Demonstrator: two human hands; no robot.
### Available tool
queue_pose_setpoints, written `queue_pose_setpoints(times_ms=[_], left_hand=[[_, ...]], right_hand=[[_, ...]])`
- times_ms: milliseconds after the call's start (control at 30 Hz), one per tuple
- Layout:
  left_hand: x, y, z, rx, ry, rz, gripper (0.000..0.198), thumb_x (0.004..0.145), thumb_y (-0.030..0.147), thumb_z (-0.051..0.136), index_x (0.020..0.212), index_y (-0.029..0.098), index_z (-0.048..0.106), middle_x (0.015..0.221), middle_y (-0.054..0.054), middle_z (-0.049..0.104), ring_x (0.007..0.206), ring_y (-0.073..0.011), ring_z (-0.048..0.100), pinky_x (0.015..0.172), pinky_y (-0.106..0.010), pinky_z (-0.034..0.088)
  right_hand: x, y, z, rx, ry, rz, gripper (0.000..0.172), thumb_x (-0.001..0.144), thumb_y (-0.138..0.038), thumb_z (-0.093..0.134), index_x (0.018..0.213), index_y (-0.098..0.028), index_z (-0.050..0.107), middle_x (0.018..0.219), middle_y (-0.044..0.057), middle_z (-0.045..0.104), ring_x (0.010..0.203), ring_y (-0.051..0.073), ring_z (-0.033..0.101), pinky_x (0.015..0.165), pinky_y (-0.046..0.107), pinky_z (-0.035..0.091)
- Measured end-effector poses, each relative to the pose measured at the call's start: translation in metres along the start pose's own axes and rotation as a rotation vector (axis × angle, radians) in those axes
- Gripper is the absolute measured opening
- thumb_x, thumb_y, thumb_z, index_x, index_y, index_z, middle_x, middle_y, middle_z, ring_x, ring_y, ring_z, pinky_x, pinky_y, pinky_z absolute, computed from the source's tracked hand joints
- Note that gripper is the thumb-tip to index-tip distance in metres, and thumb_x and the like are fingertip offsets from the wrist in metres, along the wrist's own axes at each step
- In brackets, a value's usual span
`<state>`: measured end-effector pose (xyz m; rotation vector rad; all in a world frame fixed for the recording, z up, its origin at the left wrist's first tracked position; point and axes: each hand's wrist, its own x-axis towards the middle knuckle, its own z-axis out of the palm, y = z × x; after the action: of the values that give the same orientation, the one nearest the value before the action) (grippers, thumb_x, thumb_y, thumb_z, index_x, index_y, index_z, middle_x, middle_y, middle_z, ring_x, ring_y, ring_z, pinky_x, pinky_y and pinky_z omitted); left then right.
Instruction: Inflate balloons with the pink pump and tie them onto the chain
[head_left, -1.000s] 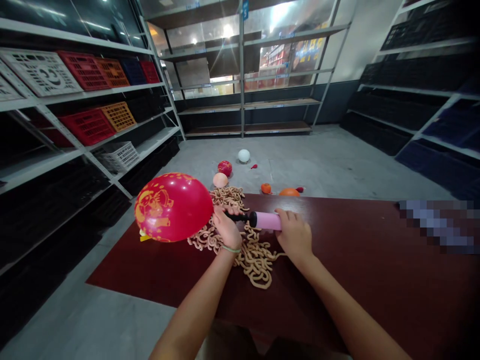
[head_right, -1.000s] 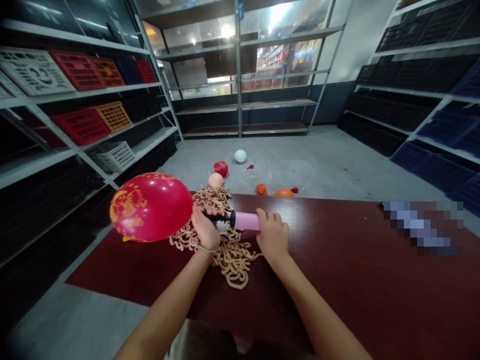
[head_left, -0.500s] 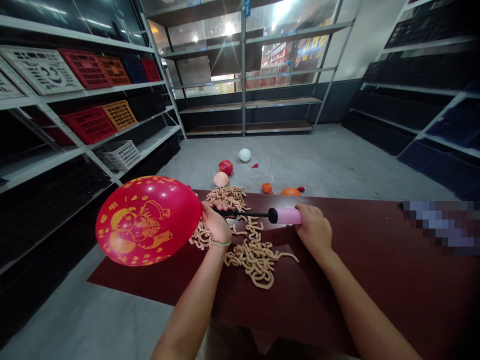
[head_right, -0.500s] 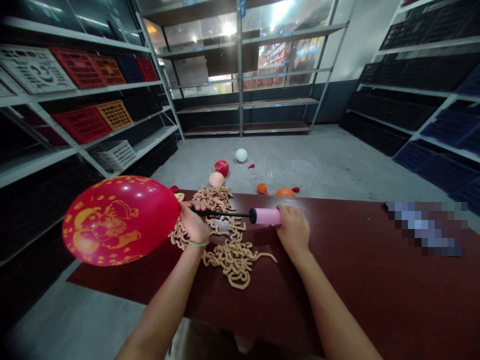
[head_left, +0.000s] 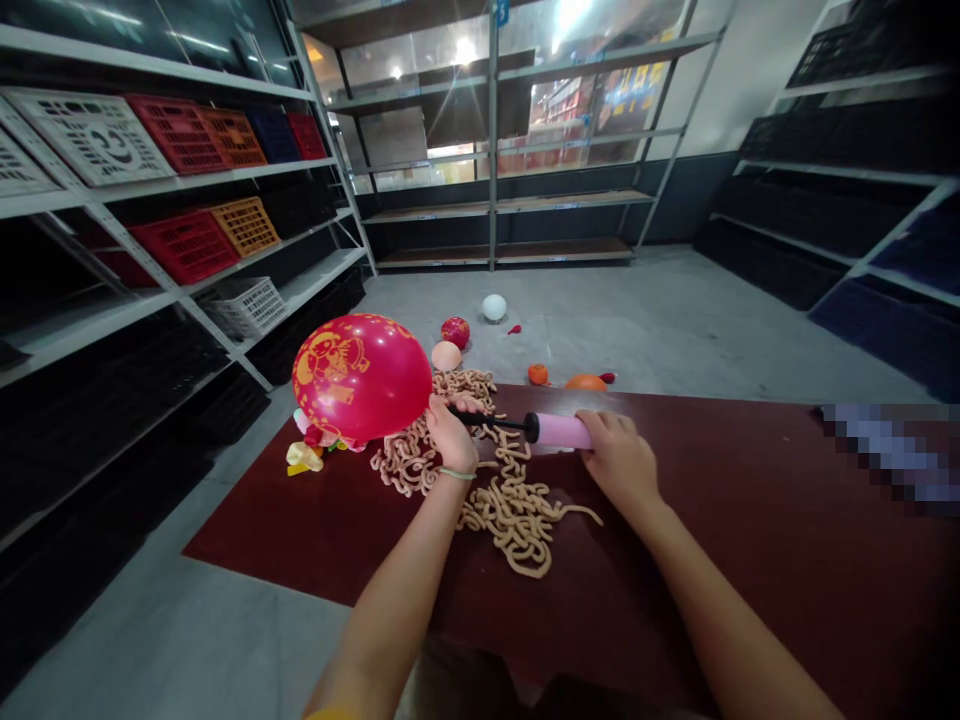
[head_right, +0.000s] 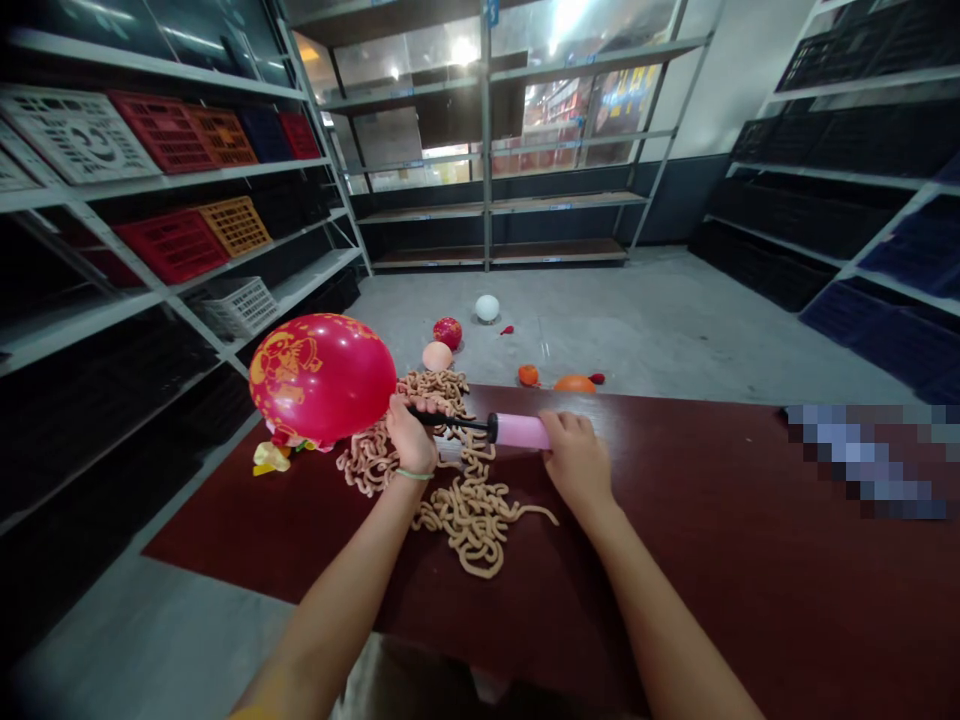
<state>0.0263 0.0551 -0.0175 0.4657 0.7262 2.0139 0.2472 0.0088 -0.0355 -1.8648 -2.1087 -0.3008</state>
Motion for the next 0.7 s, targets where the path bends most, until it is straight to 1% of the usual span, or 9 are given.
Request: queue_pose_setpoints(times_ms=[100,167,233,333,433,500,600,700], left_hand=[[0.010,0.011,-0.002,0.005,0.076,0.030,0.028,0.094,0.037,0.040,0.070,0.022,0.039,0.053,0.006,0.041,0.045,-0.0102,0.046,0.050,-0.025,0.045],[0.013,0.015,-0.004,0.010,0.121,0.053,0.028,0.095,0.035,0.039,0.070,0.022,0.039,0.053,0.006,0.041,0.045,-0.0101,0.045,0.049,-0.025,0.044],[0.013,0.015,-0.006,0.016,0.143,0.078,0.027,0.095,0.033,0.038,0.070,0.022,0.039,0.053,0.006,0.041,0.044,-0.0103,0.044,0.048,-0.025,0.043],[0.003,0.007,-0.005,0.026,0.125,0.084,0.026,0.095,0.033,0.040,0.071,0.022,0.039,0.053,0.006,0.042,0.044,-0.0107,0.044,0.048,-0.025,0.042],[-0.015,-0.004,0.001,0.030,0.053,0.054,0.027,0.093,0.037,0.045,0.072,0.022,0.039,0.054,0.006,0.043,0.045,-0.0111,0.046,0.049,-0.026,0.044],[-0.023,-0.008,0.005,0.024,-0.007,0.042,0.028,0.093,0.040,0.047,0.073,0.022,0.040,0.055,0.006,0.043,0.046,-0.0110,0.048,0.051,-0.026,0.046],[-0.025,-0.007,0.009,0.002,-0.073,0.037,0.029,0.093,0.042,0.048,0.074,0.022,0.039,0.055,0.006,0.045,0.047,-0.0112,0.049,0.053,-0.027,0.048],[-0.017,0.003,0.007,-0.013,-0.058,0.046,0.026,0.093,0.039,0.048,0.074,0.022,0.039,0.055,0.006,0.045,0.046,-0.0116,0.050,0.053,-0.029,0.050]], right_hand=[[0.003,0.023,0.003,0.001,0.023,0.048,0.036,0.085,-0.016,0.052,0.120,-0.023,0.054,0.114,0.007,0.061,0.107,0.023,0.049,0.069,0.031,0.037],[0.003,0.025,0.001,-0.013,0.025,0.085,0.035,0.084,-0.014,0.052,0.118,-0.022,0.055,0.112,0.008,0.062,0.105,0.024,0.050,0.067,0.032,0.036],[0.001,0.015,-0.003,-0.036,0.020,0.110,0.034,0.083,-0.012,0.052,0.115,-0.022,0.056,0.109,0.009,0.062,0.104,0.025,0.050,0.066,0.032,0.034],[-0.004,-0.012,-0.008,-0.053,-0.003,0.103,0.033,0.082,-0.012,0.053,0.113,-0.022,0.057,0.108,0.010,0.063,0.102,0.026,0.050,0.065,0.033,0.033],[-0.008,-0.036,-0.009,-0.028,-0.029,0.069,0.035,0.082,-0.014,0.054,0.116,-0.023,0.056,0.107,0.009,0.063,0.100,0.026,0.051,0.066,0.033,0.033],[-0.009,-0.041,-0.009,0.007,-0.049,0.039,0.036,0.083,-0.016,0.056,0.117,-0.025,0.055,0.107,0.008,0.063,0.098,0.025,0.051,0.065,0.033,0.034],[-0.006,-0.032,-0.006,0.055,-0.048,-0.017,0.037,0.083,-0.018,0.057,0.119,-0.026,0.054,0.107,0.005,0.063,0.098,0.024,0.052,0.068,0.032,0.036],[-0.002,-0.007,-0.001,0.056,-0.007,-0.027,0.038,0.082,-0.018,0.058,0.119,-0.025,0.054,0.111,0.006,0.063,0.102,0.024,0.052,0.072,0.032,0.037]])
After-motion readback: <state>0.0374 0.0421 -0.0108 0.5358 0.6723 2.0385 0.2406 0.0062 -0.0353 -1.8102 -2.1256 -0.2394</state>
